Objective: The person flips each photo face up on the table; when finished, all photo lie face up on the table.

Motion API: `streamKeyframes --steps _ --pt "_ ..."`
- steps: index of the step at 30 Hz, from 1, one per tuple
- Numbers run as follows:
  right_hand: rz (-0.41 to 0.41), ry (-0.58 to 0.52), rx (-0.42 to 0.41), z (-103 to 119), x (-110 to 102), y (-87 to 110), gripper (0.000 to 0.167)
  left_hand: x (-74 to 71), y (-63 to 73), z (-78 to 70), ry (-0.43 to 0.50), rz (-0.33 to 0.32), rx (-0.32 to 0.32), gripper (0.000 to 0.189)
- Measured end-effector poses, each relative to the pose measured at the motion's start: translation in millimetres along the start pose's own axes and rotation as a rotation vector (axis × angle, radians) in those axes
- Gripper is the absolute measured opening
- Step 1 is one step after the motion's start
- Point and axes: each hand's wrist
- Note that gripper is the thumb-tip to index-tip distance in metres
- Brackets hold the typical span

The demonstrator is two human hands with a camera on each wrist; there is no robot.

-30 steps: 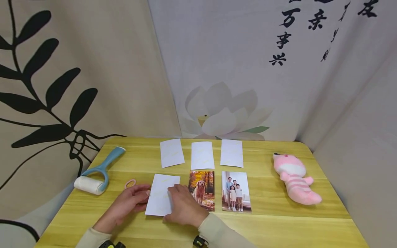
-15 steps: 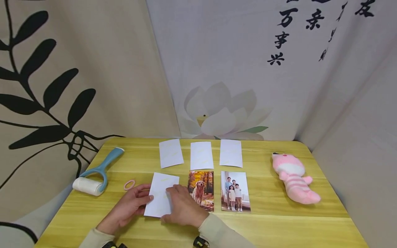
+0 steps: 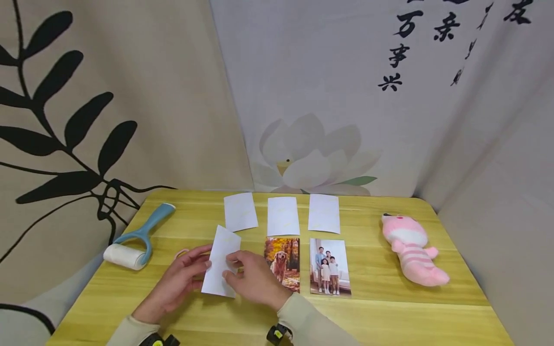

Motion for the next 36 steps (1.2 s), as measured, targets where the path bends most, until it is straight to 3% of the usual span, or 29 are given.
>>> streamKeyframes --steps 4,7,11,14,17,22,31,36 --pt "-0.028 -0.099 0.026 2 -3 -3.5 0.034 8.7 -1.1 -6.2 -0.003 0.041 0.044 0.060" --pt "-0.034 -0.233 0.061 3 -7 -5.8 0.037 14.8 -2.6 -11.3 -0.040 0.049 0.070 0.058" --pt "-0.022 -0.433 0.141 5 -14 -6.6 0.049 23.4 -5.5 -15.2 -0.148 0.058 0.099 0.054" --pt "-0.018 -0.486 0.185 6 -18 -7.2 0.059 31.8 -7.0 -15.8 -0.261 0.030 0.125 0.053" --pt "-0.012 -0.484 0.199 6 -19 -7.9 0.058 41.6 -8.0 -14.7 -0.388 -0.045 0.146 0.053" --pt "-0.019 -0.446 0.188 4 -18 -7.1 0.041 53.7 -10.2 -10.6 -0.548 -0.147 0.182 0.053" --pt "-0.020 -0.448 0.191 3 -17 -6.6 0.039 54.7 -6.5 -10.8 -0.559 -0.158 0.162 0.054" --pt "-0.035 -0.429 0.189 4 -19 -4.7 0.037 43.4 -6.7 -11.1 -0.477 -0.134 0.149 0.050"
Point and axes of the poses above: each hand's wrist, its own y-axis away from the middle knuckle, its own x-axis out of the palm, z = x × y, and after that the axes turned 3 degrees about -z, right-handed
